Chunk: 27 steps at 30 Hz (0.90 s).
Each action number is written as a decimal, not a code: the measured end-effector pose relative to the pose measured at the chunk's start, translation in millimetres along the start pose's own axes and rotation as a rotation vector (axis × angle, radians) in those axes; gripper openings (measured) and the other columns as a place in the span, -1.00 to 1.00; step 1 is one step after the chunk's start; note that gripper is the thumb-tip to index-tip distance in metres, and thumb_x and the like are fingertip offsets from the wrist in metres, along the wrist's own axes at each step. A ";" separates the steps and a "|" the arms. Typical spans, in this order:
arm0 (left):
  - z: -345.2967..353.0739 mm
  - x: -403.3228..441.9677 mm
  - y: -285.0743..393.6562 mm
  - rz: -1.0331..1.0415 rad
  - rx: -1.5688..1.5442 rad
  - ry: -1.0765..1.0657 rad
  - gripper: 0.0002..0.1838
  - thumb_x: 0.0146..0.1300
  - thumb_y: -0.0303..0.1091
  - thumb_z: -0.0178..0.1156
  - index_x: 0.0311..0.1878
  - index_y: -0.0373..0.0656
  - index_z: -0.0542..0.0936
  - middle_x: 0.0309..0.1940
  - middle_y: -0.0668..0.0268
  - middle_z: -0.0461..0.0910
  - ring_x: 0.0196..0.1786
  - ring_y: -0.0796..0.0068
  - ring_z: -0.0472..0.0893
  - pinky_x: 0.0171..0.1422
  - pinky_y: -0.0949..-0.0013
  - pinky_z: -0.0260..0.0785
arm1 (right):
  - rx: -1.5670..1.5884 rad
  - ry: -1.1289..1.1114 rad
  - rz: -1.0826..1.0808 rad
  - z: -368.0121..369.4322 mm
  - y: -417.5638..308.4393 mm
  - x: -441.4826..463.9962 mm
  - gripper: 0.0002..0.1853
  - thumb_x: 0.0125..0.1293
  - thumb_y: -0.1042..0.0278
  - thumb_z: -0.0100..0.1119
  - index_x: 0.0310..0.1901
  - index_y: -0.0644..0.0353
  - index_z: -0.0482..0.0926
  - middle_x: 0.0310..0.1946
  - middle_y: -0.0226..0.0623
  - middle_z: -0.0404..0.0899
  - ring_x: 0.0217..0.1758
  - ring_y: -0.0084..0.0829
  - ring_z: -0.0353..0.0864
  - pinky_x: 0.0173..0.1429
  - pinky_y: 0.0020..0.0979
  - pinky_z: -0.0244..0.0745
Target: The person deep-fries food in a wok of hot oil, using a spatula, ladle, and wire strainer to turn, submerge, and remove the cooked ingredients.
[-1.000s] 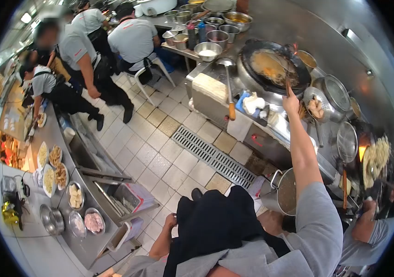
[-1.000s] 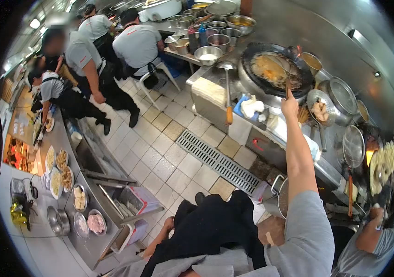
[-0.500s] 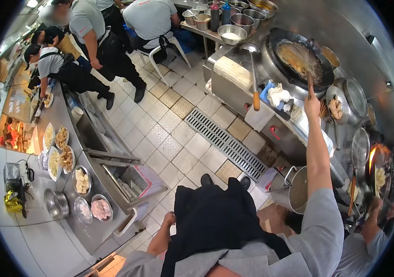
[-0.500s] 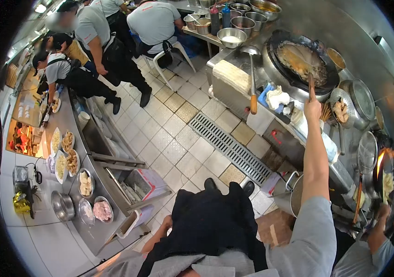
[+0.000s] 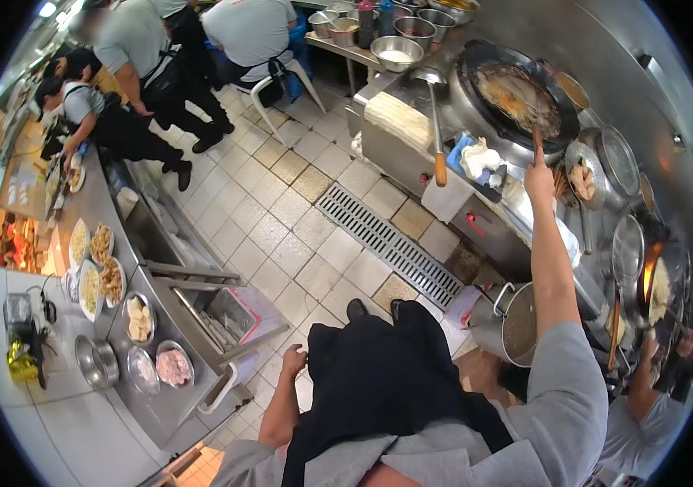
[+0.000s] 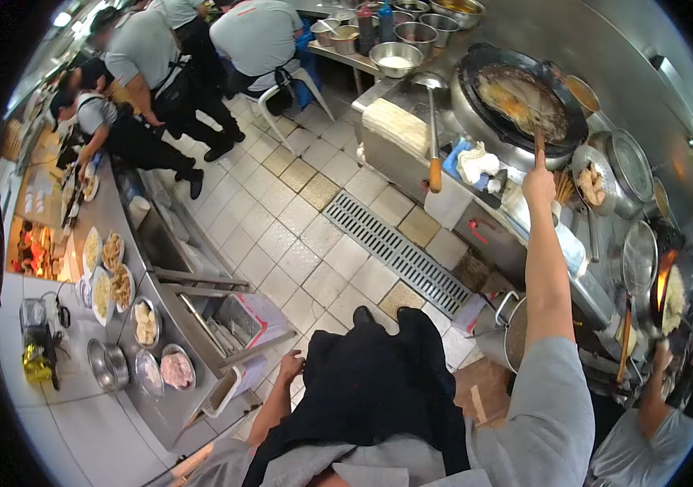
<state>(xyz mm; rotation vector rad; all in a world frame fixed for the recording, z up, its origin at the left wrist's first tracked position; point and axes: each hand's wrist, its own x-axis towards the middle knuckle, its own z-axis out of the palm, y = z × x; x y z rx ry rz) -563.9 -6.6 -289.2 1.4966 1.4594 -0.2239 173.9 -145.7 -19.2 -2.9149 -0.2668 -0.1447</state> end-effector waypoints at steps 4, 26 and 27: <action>22.4 -33.1 1.1 -0.038 0.036 0.027 -0.51 -0.03 -0.34 0.12 0.02 -0.34 0.47 -0.49 0.03 0.60 -0.52 0.27 0.60 -0.37 0.32 0.44 | 0.092 0.064 -0.096 15.0 15.3 14.1 -0.36 0.14 0.19 0.00 0.31 -0.21 0.12 -0.22 0.09 0.55 -0.13 0.07 0.54 -0.05 -0.07 0.40; 158.4 -211.9 -28.6 -0.375 -0.091 0.271 -0.49 -0.04 -0.27 0.10 0.04 -0.30 0.46 -0.02 -0.06 0.49 0.07 0.03 0.46 0.18 0.22 0.30 | 0.185 -0.946 -0.883 163.6 32.2 -348.2 -0.49 0.07 0.28 0.19 0.05 0.33 0.40 -0.06 0.17 0.38 0.06 0.07 0.34 0.15 -0.15 0.26; 163.2 -218.6 -33.9 -0.402 -0.094 0.276 -0.49 -0.04 -0.27 0.10 0.03 -0.30 0.47 -0.03 -0.06 0.49 0.07 0.03 0.47 0.18 0.22 0.30 | 0.123 -1.037 -0.868 180.6 46.1 -346.9 -0.50 0.06 0.26 0.19 0.04 0.33 0.42 -0.07 0.19 0.39 0.05 0.08 0.36 0.14 -0.15 0.28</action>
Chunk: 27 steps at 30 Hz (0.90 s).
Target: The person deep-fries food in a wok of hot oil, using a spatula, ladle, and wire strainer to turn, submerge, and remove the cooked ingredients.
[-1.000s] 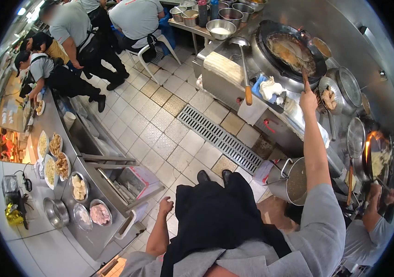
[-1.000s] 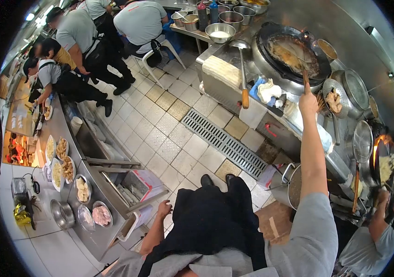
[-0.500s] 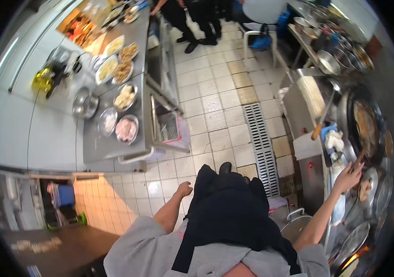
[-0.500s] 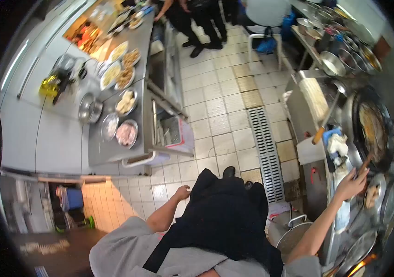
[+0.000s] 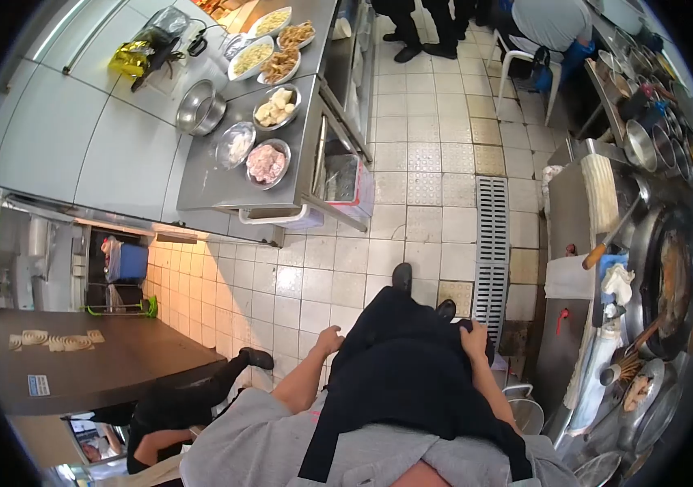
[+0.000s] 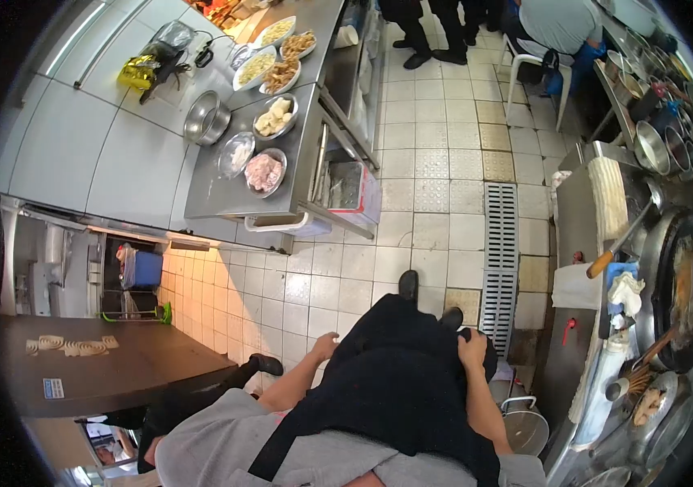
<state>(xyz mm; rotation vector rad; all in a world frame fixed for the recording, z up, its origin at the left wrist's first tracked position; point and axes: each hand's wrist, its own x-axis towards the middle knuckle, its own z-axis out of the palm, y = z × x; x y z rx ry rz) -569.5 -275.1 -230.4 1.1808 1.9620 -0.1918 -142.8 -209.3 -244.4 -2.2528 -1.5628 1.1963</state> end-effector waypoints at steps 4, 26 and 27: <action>4.9 3.1 -32.6 -0.042 0.051 -0.017 -0.52 -0.04 -0.26 0.12 -0.01 -0.30 0.50 -0.06 -0.06 0.51 0.06 0.04 0.48 0.16 0.22 0.32 | -0.035 0.013 0.207 29.1 76.0 -4.5 -0.51 0.00 0.16 0.21 -0.06 0.31 0.51 -0.08 0.11 0.49 0.03 0.00 0.45 0.11 -0.18 0.35; -448.4 316.7 216.4 0.413 -2.034 -0.121 -0.69 0.18 -0.19 0.09 -0.14 -0.22 0.48 -0.34 0.18 0.55 -0.22 0.26 0.54 -0.14 0.17 0.46 | 0.143 0.449 0.485 104.3 -32.4 -116.2 -0.53 0.00 0.17 0.19 -0.04 0.24 0.52 -0.18 0.08 0.55 -0.07 -0.07 0.54 0.03 -0.22 0.41; -461.3 379.2 204.8 0.317 -2.154 -0.092 -0.67 0.16 -0.19 0.12 -0.10 -0.22 0.48 -0.30 0.16 0.55 -0.18 0.22 0.54 -0.10 0.11 0.47 | 0.141 0.504 0.520 95.2 -50.0 -131.8 -0.55 0.00 0.21 0.20 -0.07 0.27 0.53 -0.26 0.07 0.57 -0.16 -0.08 0.57 -0.03 -0.22 0.44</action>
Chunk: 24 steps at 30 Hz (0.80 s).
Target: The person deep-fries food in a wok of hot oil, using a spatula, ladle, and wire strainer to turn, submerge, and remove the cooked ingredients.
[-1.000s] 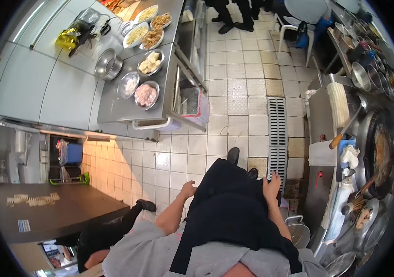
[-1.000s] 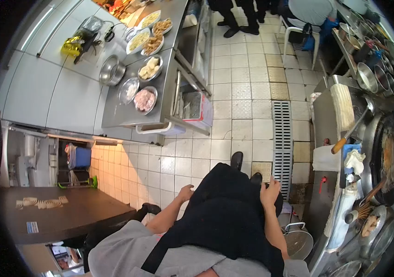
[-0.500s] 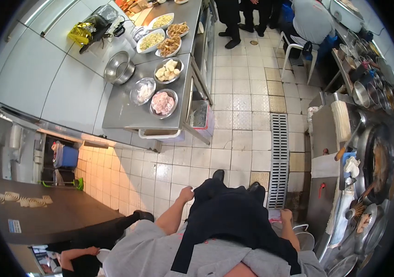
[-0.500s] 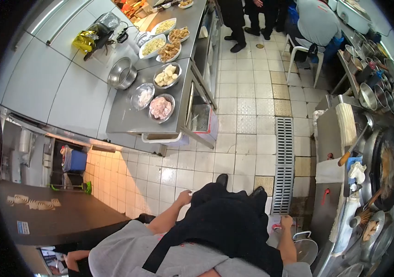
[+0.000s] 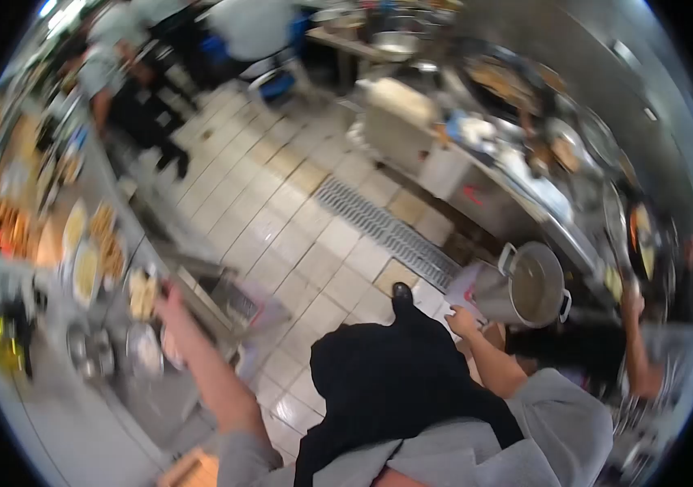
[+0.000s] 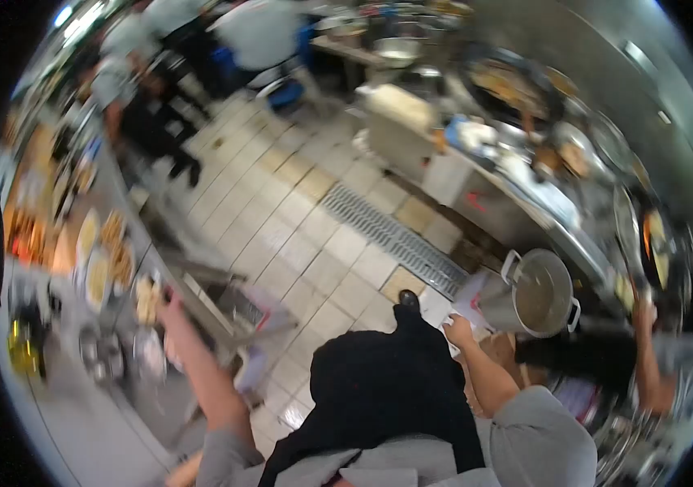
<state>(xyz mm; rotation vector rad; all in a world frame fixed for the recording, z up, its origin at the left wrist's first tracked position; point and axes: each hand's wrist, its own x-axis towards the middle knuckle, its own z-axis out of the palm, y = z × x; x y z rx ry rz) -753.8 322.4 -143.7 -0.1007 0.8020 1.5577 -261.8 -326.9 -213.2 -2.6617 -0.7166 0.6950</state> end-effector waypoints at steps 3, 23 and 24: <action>53.8 -58.9 -16.4 0.122 -0.011 0.306 -0.70 0.16 -0.30 0.03 -0.12 -0.32 0.44 -0.29 0.11 0.52 -0.24 0.20 0.54 -0.15 0.16 0.49 | 0.099 0.138 0.117 5.7 31.1 -19.0 -0.57 -0.01 0.25 0.22 -0.09 0.29 0.54 -0.32 0.04 0.58 -0.23 -0.09 0.59 -0.08 -0.23 0.47; 78.1 -239.2 -165.3 0.250 0.650 -0.243 -0.91 0.11 -0.51 0.09 -0.34 -0.34 0.44 -0.45 0.20 0.51 -0.49 0.44 0.52 -0.42 0.47 0.47 | 0.129 1.128 -0.114 -339.2 -90.3 234.2 -0.50 0.23 0.28 0.04 0.19 0.26 0.26 -0.03 0.08 0.37 -0.01 0.01 0.39 0.01 -0.14 0.34; 83.0 -251.1 -183.4 0.212 0.685 -0.274 -0.93 0.12 -0.52 0.08 -0.35 -0.30 0.42 -0.46 0.22 0.51 -0.49 0.45 0.52 -0.43 0.49 0.46 | 0.032 1.063 -0.023 -350.1 -89.3 259.9 -0.45 0.21 0.27 0.06 0.22 0.22 0.21 -0.01 0.10 0.35 0.00 0.03 0.39 0.01 -0.12 0.35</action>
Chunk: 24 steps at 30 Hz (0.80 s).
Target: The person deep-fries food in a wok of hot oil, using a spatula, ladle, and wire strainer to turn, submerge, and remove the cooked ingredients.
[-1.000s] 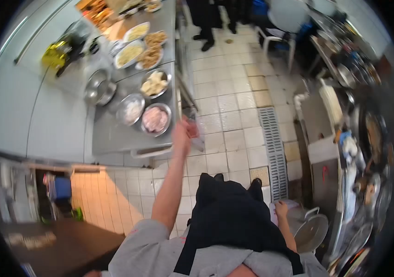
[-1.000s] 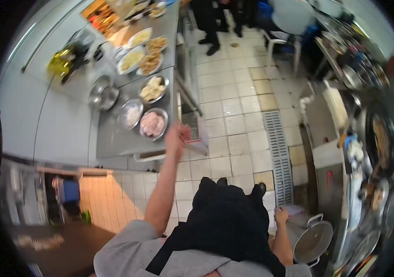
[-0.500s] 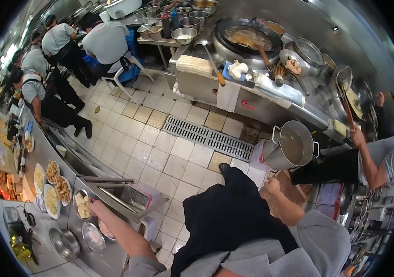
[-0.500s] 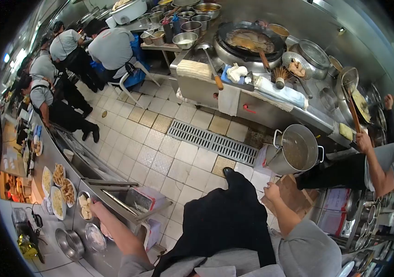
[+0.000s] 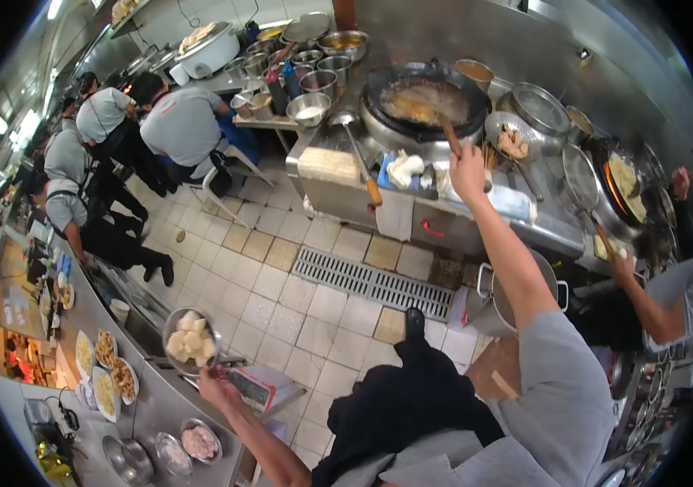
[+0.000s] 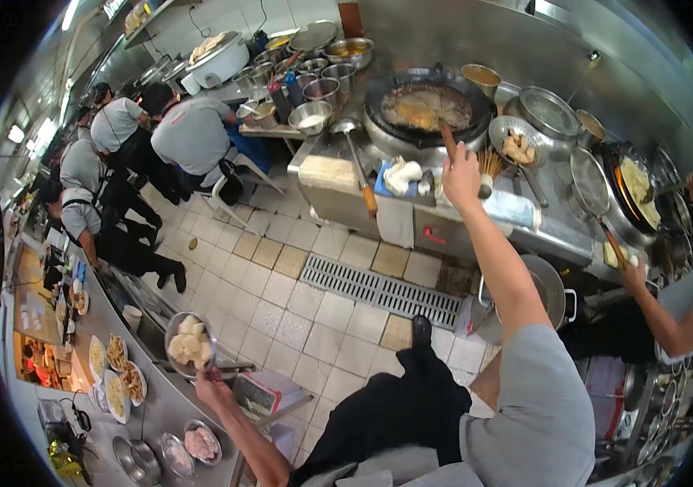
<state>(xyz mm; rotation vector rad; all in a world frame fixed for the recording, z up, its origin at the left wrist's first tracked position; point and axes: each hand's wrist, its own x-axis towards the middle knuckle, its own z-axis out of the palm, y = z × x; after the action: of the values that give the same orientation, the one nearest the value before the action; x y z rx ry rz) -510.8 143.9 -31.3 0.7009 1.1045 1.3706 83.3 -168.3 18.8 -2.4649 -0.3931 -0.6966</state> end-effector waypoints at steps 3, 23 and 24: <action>72.3 -48.0 -14.7 -0.110 0.016 -0.185 -0.94 0.12 -0.53 0.07 -0.38 -0.20 0.38 -0.50 0.27 0.49 -0.50 0.49 0.52 -0.47 0.51 0.42 | -0.149 -0.268 0.112 37.8 11.9 41.4 -0.30 0.16 0.24 0.11 0.32 0.08 0.06 0.01 0.18 0.30 -0.02 0.07 0.42 -0.02 -0.09 0.40; 681.2 -246.3 -162.0 1.187 0.877 -1.061 -0.84 0.07 -0.51 0.05 -0.32 -0.44 0.48 -0.49 -0.07 0.55 -0.30 0.03 0.61 -0.28 0.14 0.46 | 1.604 -0.564 0.960 -121.7 9.2 47.6 -0.63 0.32 0.43 -0.10 0.16 0.08 0.21 -0.52 -0.43 0.28 -0.74 -0.74 0.05 -0.78 -0.67 -0.13; 694.4 -264.2 -190.2 1.219 0.948 -1.078 -0.83 0.04 -0.52 0.02 -0.32 -0.42 0.50 -0.45 -0.09 0.55 -0.28 -0.03 0.59 -0.22 0.09 0.44 | 1.720 -0.595 0.988 -123.0 13.5 47.4 -0.64 0.33 0.43 -0.11 0.15 0.09 0.21 -0.52 -0.43 0.27 -0.74 -0.75 0.04 -0.78 -0.68 -0.13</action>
<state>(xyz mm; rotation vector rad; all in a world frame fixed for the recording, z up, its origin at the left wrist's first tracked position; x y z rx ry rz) 230.7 5.4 107.1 2.7087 0.2614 0.9271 79.3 -243.6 127.7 -0.8319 0.1031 0.6504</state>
